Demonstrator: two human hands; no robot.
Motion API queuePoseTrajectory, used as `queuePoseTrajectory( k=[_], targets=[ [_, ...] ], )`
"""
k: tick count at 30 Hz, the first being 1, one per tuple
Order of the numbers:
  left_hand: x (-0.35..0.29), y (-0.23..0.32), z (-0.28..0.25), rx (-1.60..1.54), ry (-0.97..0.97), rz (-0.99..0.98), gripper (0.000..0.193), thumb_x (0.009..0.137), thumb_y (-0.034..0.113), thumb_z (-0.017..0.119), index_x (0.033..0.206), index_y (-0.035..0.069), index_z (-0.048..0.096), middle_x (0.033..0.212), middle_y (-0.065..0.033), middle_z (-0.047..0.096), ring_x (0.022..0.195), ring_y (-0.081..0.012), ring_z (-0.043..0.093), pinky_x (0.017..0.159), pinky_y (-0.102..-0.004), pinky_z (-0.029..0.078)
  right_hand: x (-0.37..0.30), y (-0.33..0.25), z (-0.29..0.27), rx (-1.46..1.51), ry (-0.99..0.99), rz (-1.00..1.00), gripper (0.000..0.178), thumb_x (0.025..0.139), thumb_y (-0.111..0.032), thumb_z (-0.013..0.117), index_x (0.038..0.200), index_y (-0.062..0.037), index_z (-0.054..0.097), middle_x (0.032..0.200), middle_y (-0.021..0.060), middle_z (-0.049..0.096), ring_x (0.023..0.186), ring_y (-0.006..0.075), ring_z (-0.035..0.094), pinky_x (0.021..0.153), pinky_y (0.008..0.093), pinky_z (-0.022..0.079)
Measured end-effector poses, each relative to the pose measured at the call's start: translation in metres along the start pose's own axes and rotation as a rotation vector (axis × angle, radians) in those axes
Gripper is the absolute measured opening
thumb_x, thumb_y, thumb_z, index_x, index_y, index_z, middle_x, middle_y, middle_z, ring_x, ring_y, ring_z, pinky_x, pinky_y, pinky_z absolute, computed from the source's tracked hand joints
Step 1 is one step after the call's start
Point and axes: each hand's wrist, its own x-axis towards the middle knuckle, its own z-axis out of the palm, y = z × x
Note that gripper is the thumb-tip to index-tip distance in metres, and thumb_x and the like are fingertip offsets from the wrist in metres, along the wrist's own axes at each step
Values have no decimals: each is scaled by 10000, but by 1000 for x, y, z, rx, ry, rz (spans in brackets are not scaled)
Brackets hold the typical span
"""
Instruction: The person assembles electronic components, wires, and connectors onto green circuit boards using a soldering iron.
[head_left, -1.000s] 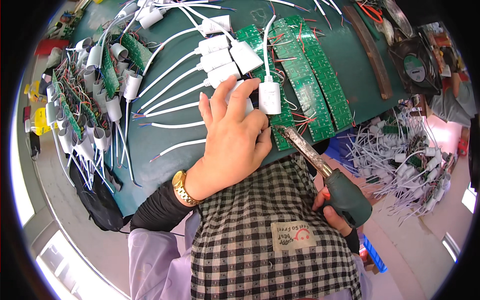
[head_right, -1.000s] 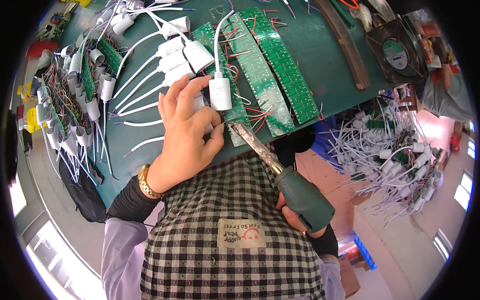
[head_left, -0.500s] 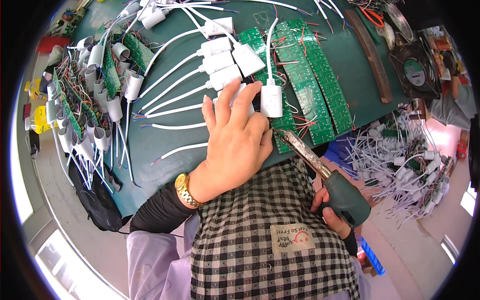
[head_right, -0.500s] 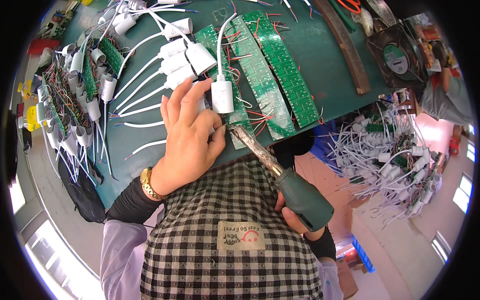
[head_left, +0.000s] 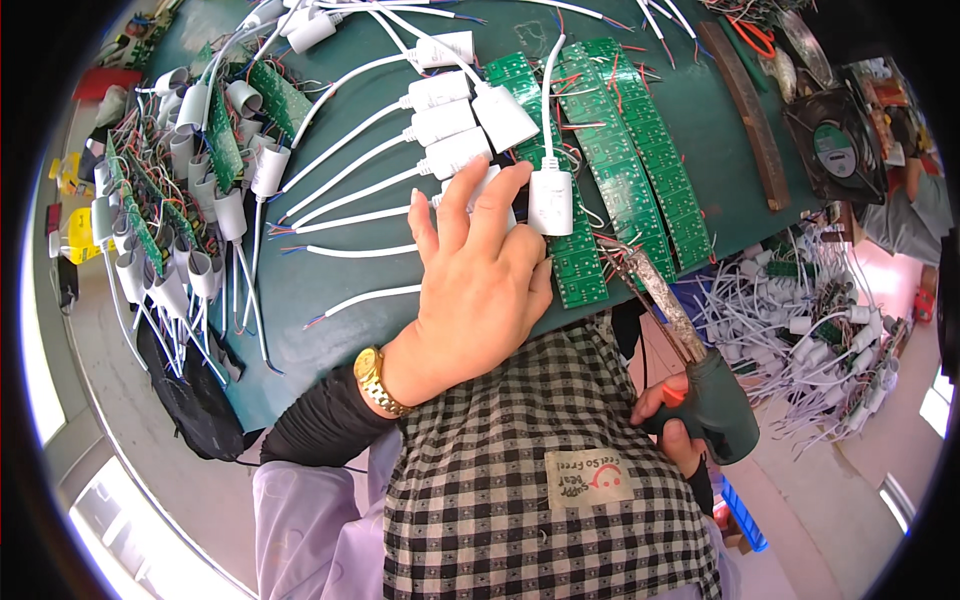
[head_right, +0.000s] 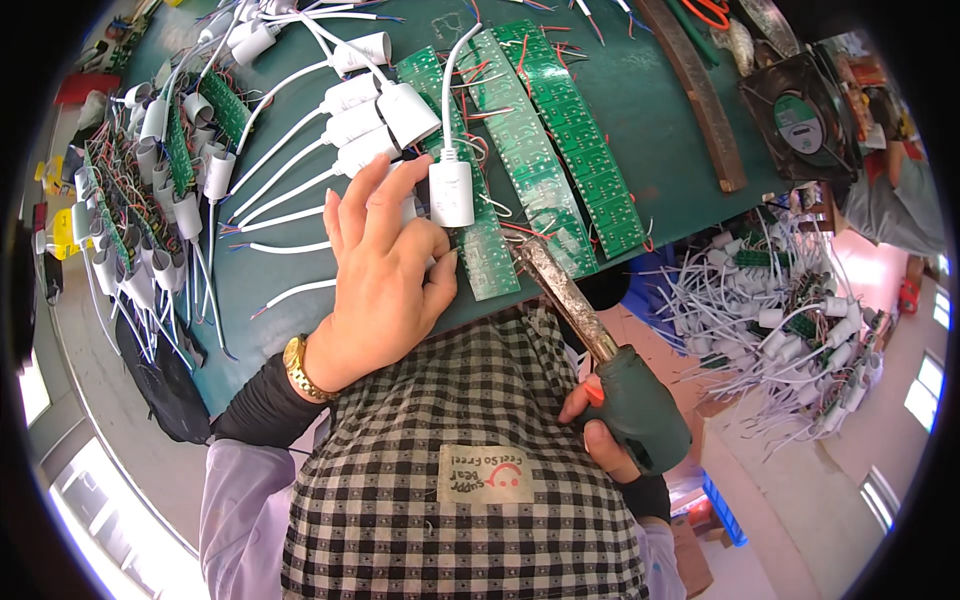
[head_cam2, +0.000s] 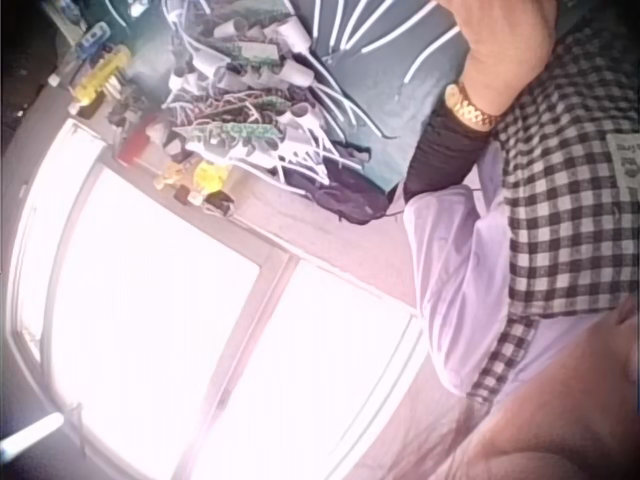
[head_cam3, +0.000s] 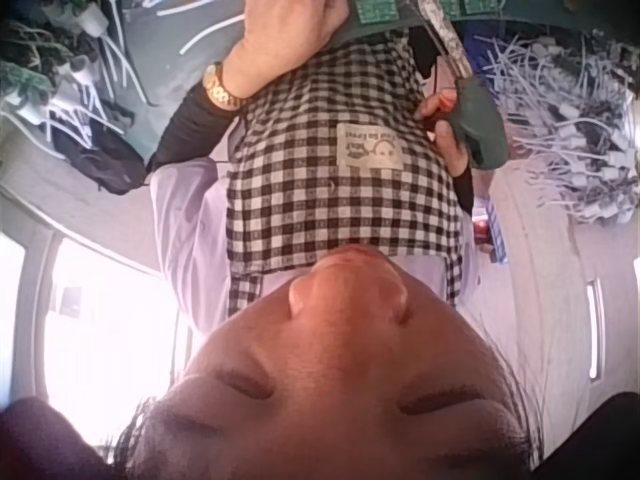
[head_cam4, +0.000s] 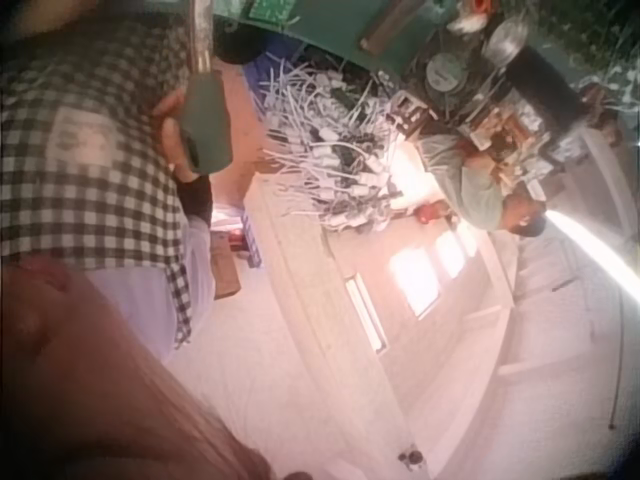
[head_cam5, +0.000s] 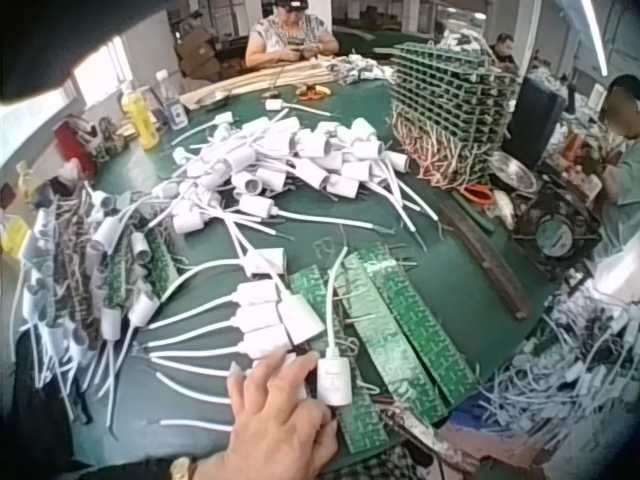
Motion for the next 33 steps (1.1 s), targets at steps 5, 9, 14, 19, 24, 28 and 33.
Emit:
queuePoseTrajectory(
  k=[5,9,14,19,24,28,33],
  targets=[
    [0,0,0,1,-1,1,168,645,36,676,714,71,527,1337,-147,414,1270,-419,321,936,-688,242,-2,6,0,18,4,-20,489,827,-313,669,1162,-3,494,852,134,584,787,218,576,741,348,485],
    [0,0,0,6,16,9,166,649,38,677,721,65,530,1330,-151,418,1265,-425,325,925,-693,260,-2,9,-3,7,-16,-47,484,824,-316,670,1154,-5,502,846,133,581,792,214,572,730,343,481],
    [-1,0,1,1,7,11,162,654,33,673,736,62,537,1327,-157,420,1259,-435,329,917,-701,269,2,2,5,13,16,-76,481,818,-336,677,1126,-4,513,844,116,581,786,204,571,725,339,479],
    [-2,-1,-1,-16,2,19,172,654,24,670,759,64,540,1325,-163,424,1262,-443,325,919,-699,270,0,12,-2,-45,-25,-99,539,843,-350,641,1190,-26,385,798,105,543,698,212,555,651,356,478],
    [-3,-5,-1,-129,38,45,189,660,53,679,784,46,536,1304,-173,430,1267,-450,316,893,-722,262,-1,7,0,-1,-11,-67,510,836,-336,654,1178,-30,433,822,102,552,734,210,562,687,348,482],
    [-3,-5,-7,-177,18,48,170,677,56,664,786,45,534,1309,-176,427,1271,-458,308,900,-728,247,-1,10,-7,12,-76,-73,510,829,-308,666,1213,-43,459,856,105,555,795,208,561,738,343,480],
    [-3,-4,-7,-135,-6,29,136,696,63,640,784,56,537,1323,-173,414,1280,-462,292,912,-743,205,0,-2,-1,-3,-84,-21,514,829,-271,653,1244,-46,449,869,106,546,803,208,549,747,348,471]
  ],
)
